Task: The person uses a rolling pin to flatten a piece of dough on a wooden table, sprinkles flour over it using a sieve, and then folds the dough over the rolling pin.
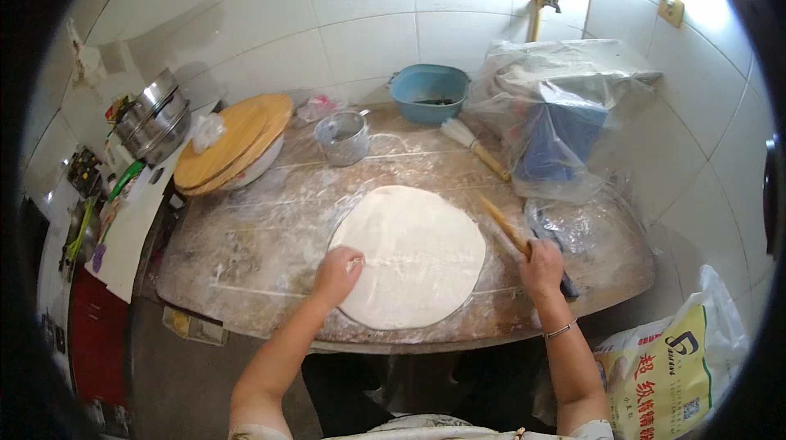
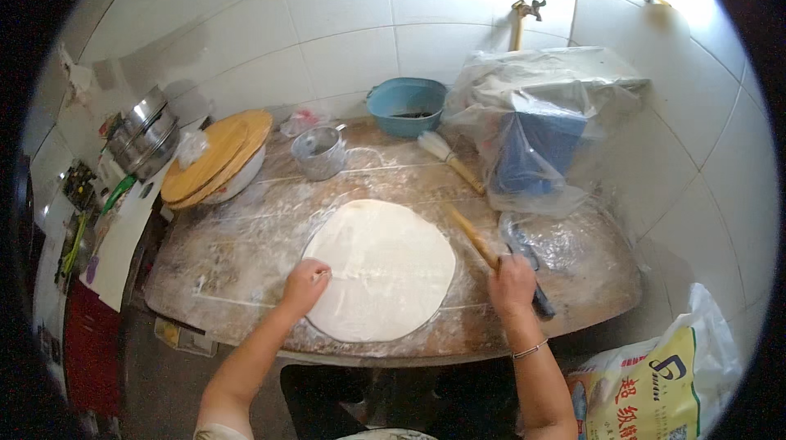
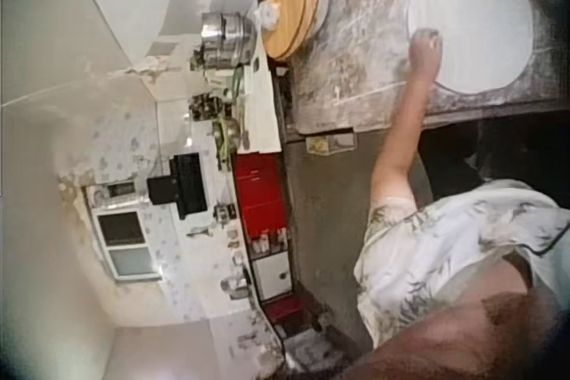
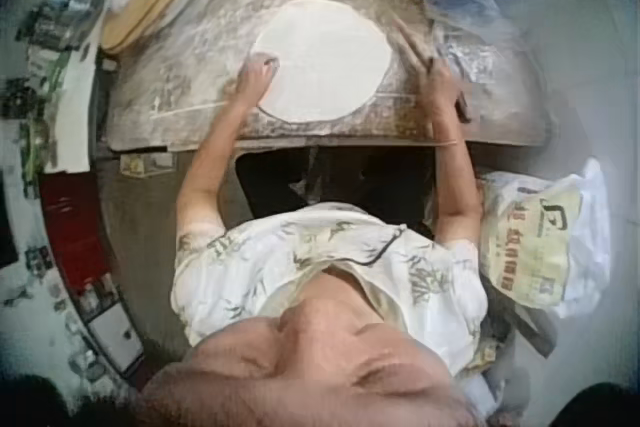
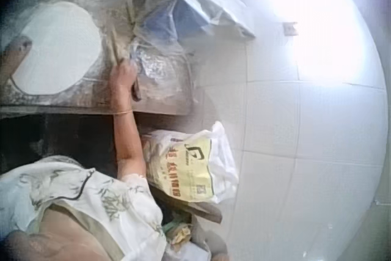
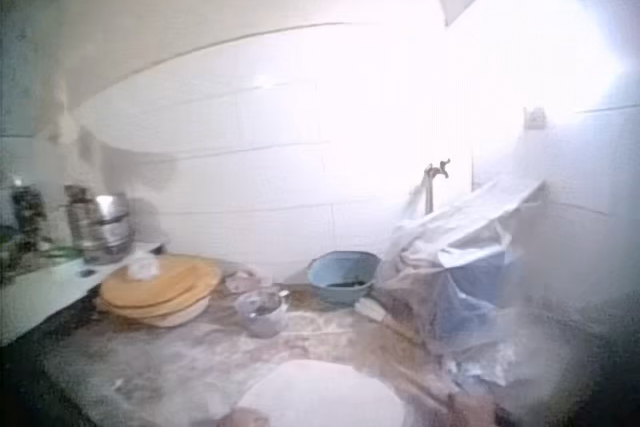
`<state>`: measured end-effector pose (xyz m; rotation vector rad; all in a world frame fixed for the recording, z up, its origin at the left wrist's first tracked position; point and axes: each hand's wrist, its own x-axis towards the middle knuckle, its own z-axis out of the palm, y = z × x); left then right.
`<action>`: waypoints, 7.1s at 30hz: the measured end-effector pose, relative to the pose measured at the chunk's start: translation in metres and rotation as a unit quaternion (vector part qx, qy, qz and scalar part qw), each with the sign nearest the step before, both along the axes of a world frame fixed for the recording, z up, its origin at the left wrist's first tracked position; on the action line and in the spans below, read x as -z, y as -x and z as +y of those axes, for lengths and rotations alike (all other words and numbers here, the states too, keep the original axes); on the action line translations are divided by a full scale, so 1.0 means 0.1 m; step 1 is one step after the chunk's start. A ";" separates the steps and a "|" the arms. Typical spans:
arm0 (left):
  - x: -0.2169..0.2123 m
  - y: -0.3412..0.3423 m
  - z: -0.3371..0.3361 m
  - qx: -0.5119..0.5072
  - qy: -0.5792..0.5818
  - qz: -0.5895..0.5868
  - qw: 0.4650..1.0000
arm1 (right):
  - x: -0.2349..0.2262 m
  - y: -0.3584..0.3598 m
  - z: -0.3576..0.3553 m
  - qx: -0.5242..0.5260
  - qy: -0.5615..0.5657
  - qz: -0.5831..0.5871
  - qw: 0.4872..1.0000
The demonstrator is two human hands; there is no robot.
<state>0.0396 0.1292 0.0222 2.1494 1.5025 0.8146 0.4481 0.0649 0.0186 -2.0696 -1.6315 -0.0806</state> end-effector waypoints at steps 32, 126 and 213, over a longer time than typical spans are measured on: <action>0.09 -0.40 -0.75 -0.157 0.511 -0.631 0.562 | 0.17 1.53 -0.46 -0.336 0.045 -0.081 0.937; 0.17 -0.54 0.59 0.059 -0.055 0.185 0.979 | 0.13 1.49 0.99 -0.202 0.035 -0.040 0.978; 0.11 -0.68 -0.44 0.068 -0.100 0.158 0.980 | 0.16 1.31 -0.01 -0.260 -0.036 -0.007 0.965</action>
